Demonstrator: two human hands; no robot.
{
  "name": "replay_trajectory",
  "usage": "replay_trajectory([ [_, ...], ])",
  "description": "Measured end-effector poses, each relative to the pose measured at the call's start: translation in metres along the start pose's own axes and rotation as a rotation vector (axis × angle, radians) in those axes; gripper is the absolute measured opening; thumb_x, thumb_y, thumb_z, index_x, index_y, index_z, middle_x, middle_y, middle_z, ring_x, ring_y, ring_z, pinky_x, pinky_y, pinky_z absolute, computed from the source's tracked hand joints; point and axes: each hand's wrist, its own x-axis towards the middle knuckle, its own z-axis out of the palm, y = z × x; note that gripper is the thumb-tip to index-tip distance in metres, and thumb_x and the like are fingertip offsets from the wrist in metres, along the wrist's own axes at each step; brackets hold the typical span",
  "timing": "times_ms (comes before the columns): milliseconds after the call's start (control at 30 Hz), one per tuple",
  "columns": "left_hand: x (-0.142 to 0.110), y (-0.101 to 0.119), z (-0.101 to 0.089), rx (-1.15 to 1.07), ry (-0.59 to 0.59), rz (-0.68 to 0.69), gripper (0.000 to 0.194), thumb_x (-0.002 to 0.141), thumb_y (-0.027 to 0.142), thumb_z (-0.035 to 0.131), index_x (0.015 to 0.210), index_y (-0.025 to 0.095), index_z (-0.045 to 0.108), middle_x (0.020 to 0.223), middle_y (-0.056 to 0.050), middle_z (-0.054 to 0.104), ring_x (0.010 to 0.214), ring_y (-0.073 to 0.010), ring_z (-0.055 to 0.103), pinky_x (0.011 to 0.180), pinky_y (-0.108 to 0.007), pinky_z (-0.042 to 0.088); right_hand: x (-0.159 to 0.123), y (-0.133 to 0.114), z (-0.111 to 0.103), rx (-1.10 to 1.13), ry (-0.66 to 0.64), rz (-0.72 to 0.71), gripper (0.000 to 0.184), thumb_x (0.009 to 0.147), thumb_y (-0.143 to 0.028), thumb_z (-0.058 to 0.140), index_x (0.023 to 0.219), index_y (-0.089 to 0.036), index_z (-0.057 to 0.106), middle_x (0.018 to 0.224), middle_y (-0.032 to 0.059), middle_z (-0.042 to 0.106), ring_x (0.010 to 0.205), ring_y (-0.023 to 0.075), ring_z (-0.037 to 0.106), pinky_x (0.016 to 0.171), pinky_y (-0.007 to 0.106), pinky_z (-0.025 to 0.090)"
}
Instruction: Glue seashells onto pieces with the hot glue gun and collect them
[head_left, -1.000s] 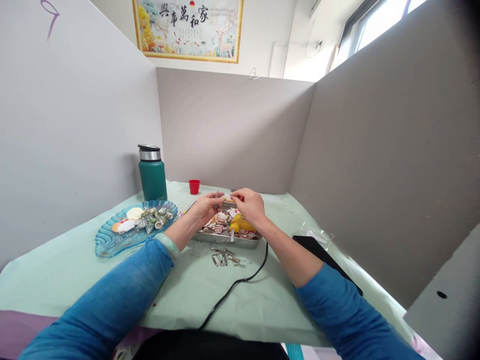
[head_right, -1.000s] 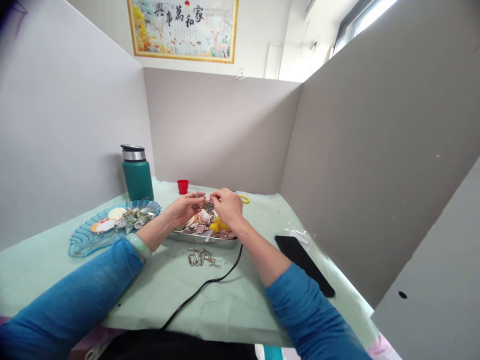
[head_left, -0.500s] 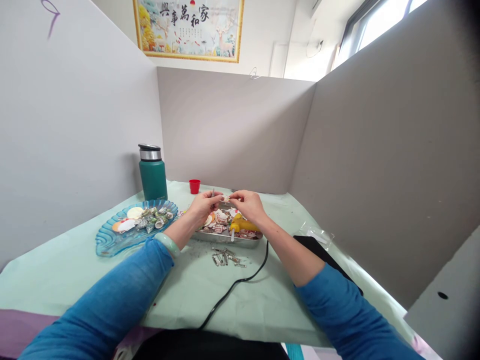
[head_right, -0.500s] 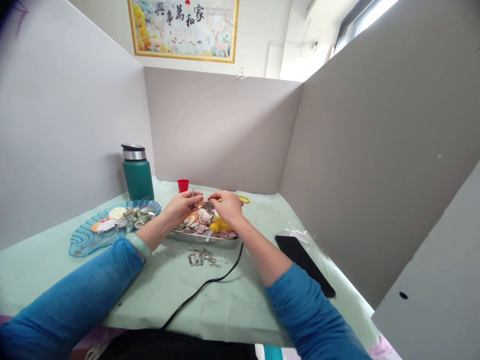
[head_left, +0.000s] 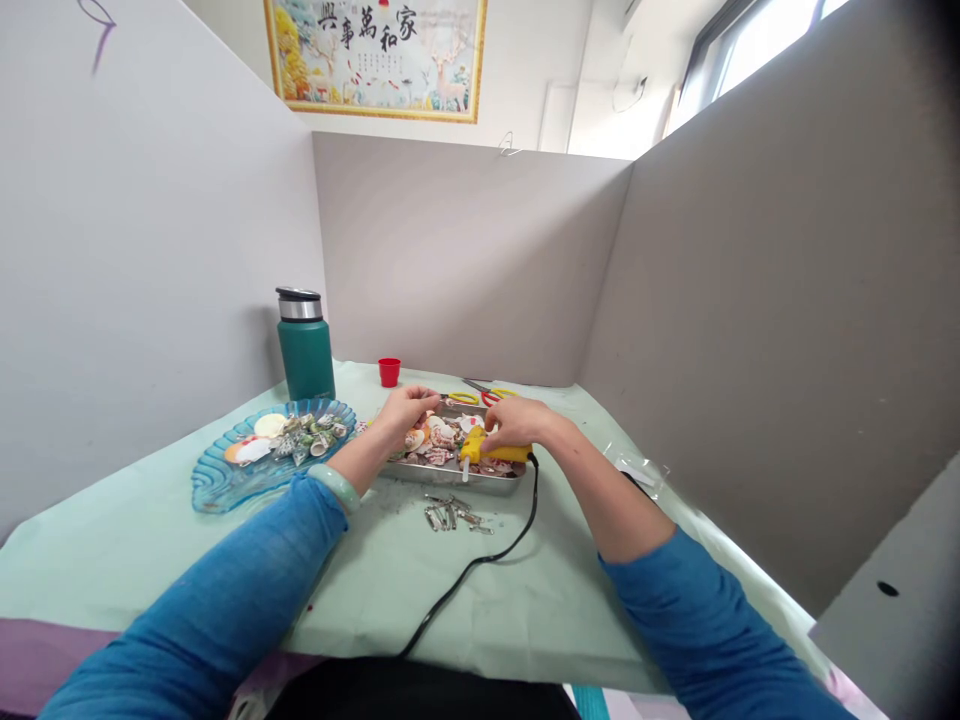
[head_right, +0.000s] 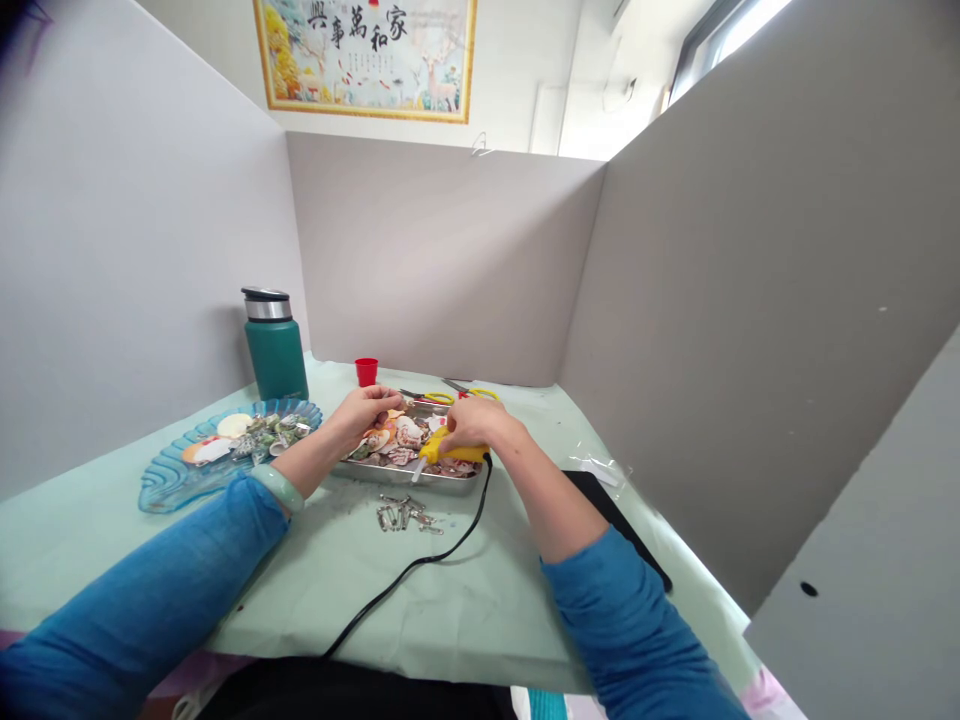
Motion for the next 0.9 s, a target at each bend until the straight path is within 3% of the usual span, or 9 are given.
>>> replay_trajectory([
  [200,0.001,0.000,0.000,0.010,0.002,-0.018,0.017,0.059,0.020,0.075,0.065,0.013,0.061,0.057,-0.002,0.059,0.037,-0.0042,0.037,0.037,-0.020,0.026,-0.005,-0.008,0.002,-0.115,-0.087,0.027,0.030,0.046,-0.044,0.080,0.064,-0.024,0.068,0.064,0.0044,0.064,0.070,0.0228,0.062,0.059,0.030,0.040],
  [367,0.002,-0.003,0.000,0.016,0.003,-0.034,0.019,0.058,0.020,0.077,0.062,0.013,0.060,0.052,0.000,0.055,0.035,-0.0041,0.037,0.037,-0.020,0.024,-0.007,-0.016,0.006,-0.094,-0.087,0.037,0.031,0.039,-0.036,0.083,0.062,-0.023,0.066,0.062,0.0041,0.063,0.070,0.0237,0.062,0.061,0.031,0.041],
  [567,0.002,-0.002,0.000,0.044,0.022,-0.027,0.015,0.060,0.018,0.074,0.062,0.013,0.061,0.047,0.001,0.053,0.035,-0.0047,0.038,0.037,-0.020,0.025,-0.005,-0.010,0.001,-0.089,-0.039,-0.003,0.020,0.051,-0.032,0.078,0.063,-0.021,0.065,0.064,0.0042,0.065,0.063,0.0197,0.060,0.052,0.026,0.036],
  [733,0.003,-0.003,-0.001,0.044,0.027,-0.045,0.014,0.060,0.017,0.074,0.062,0.013,0.061,0.041,0.003,0.047,0.033,-0.0051,0.037,0.037,-0.019,0.024,-0.003,0.005,-0.017,0.316,0.045,-0.003,0.014,0.070,-0.032,0.065,0.071,-0.019,0.061,0.056,-0.0004,0.061,0.049,0.0112,0.054,0.048,0.022,0.036],
  [900,0.003,-0.006,-0.002,0.005,-0.008,-0.038,0.016,0.059,0.019,0.076,0.064,0.013,0.062,0.045,0.002,0.051,0.034,-0.0047,0.037,0.035,-0.019,0.023,-0.011,-0.002,-0.021,1.080,0.209,-0.006,0.018,0.077,-0.033,0.060,0.085,-0.018,0.055,0.063,-0.0004,0.057,0.053,0.0106,0.052,0.049,0.023,0.045],
])
